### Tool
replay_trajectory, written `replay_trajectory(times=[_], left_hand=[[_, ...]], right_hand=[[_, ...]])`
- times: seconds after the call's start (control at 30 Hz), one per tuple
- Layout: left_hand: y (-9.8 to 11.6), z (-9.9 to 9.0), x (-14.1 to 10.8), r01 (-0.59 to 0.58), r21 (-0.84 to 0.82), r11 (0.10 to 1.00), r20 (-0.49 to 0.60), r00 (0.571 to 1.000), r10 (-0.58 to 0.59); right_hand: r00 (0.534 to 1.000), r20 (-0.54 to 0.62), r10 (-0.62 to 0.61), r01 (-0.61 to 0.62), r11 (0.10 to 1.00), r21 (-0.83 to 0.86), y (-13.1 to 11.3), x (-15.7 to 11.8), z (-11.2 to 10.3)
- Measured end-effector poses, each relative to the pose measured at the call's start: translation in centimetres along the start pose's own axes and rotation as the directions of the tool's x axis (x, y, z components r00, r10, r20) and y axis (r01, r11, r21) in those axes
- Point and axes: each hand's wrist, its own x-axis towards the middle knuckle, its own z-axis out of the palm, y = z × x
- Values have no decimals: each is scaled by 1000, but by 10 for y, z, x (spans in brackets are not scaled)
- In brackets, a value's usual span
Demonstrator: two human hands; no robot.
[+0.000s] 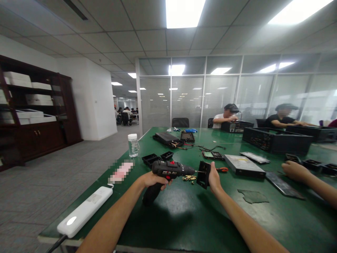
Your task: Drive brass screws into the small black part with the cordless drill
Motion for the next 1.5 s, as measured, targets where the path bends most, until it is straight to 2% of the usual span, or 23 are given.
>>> replay_trajectory(times=[0.27, 0.5, 0.9, 1.13, 1.5], left_hand=[[-1, 1, 0, 15, -4, 1000, -24, 1000, -15], [3, 2, 0, 5, 14, 1000, -2, 1000, -5], [3, 1, 0, -1, 3, 1000, 2, 1000, 1], [1, 0, 0, 2, 2, 1000, -10, 1000, -2], [1, 0, 0, 16, 6, 1000, -20, 1000, -16]], right_hand=[[1000, 7, 3, -3, 1000, 1, 0, 0, 0], [1000, 23, 12, -12, 1000, -4, 0, 0, 0], [1000, -8, 10, -10, 1000, -7, 2, 1, 1], [1000, 25, 15, -16, 1000, 17, 2, 2, 0], [1000, 20, -15, 15, 1000, -10, 8, 6, -1]])
